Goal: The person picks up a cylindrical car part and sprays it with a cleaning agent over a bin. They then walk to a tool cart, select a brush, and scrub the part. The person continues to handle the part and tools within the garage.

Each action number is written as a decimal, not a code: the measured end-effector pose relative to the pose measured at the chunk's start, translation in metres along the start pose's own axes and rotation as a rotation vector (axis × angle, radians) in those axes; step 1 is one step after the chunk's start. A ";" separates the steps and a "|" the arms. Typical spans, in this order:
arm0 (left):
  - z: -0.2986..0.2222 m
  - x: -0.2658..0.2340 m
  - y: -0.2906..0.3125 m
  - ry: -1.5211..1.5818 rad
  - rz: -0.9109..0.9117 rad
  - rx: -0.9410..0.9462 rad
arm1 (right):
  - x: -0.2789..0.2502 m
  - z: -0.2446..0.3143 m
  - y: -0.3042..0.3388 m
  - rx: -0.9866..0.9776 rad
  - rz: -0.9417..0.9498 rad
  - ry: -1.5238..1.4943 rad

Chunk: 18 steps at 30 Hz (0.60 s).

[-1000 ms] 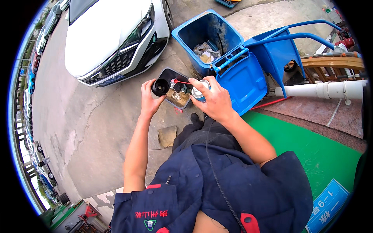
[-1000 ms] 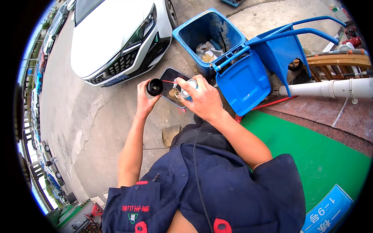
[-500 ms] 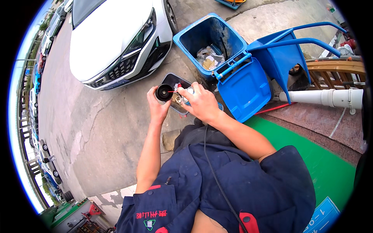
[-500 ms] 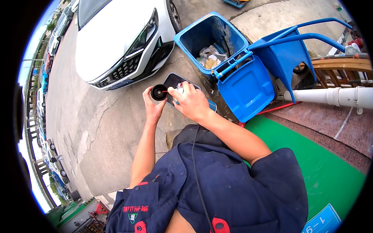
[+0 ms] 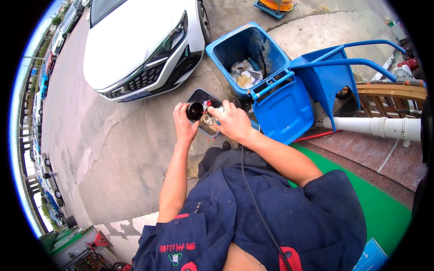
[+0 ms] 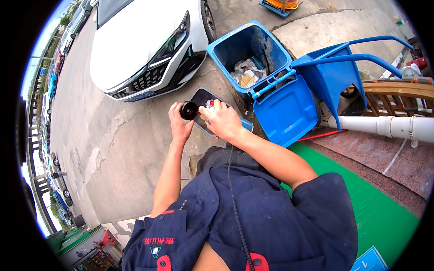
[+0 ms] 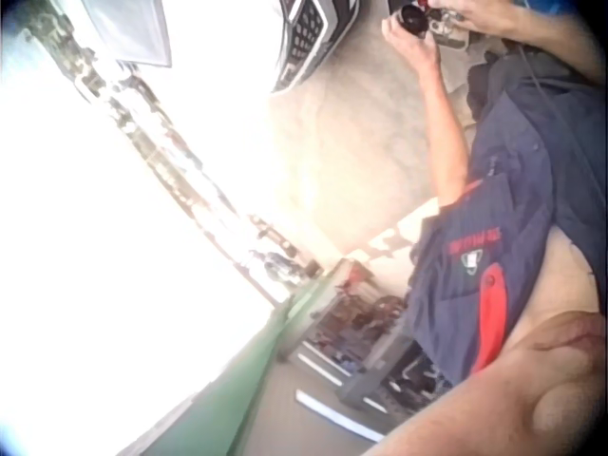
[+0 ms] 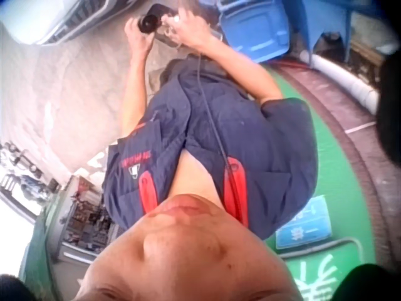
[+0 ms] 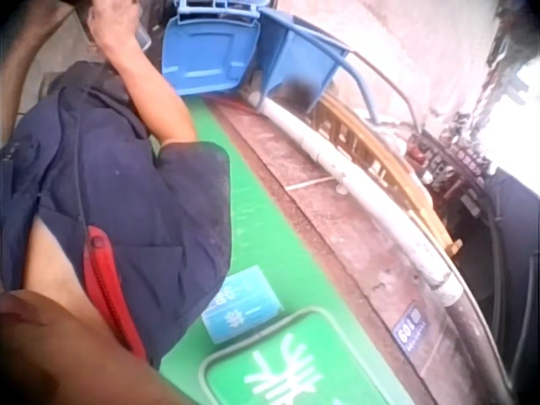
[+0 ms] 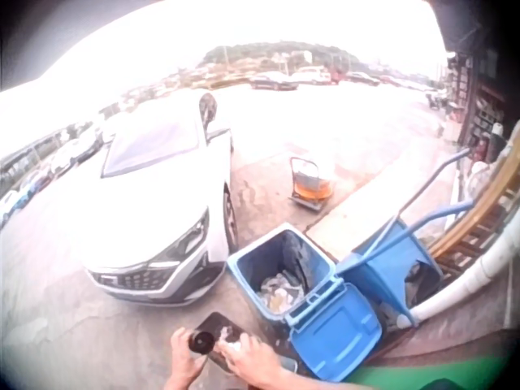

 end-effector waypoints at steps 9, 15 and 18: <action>-0.007 -0.006 0.006 -0.128 -0.034 0.082 | 0.008 0.005 -0.002 0.007 0.005 -0.048; -0.001 -0.009 0.011 -0.189 -0.047 0.126 | 0.009 0.013 -0.003 0.028 0.012 -0.075; 0.002 -0.011 0.012 -0.203 -0.054 0.122 | 0.011 0.014 -0.003 0.033 0.013 -0.082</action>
Point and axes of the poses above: each hand's wrist, its own y-axis away from the middle knuckle, its own x-axis out of the palm, z = x × y, the point moved 10 cm from there along -y, towards the middle knuckle, and after that the axes turned 12 degrees about -z, right-handed, at the moved point
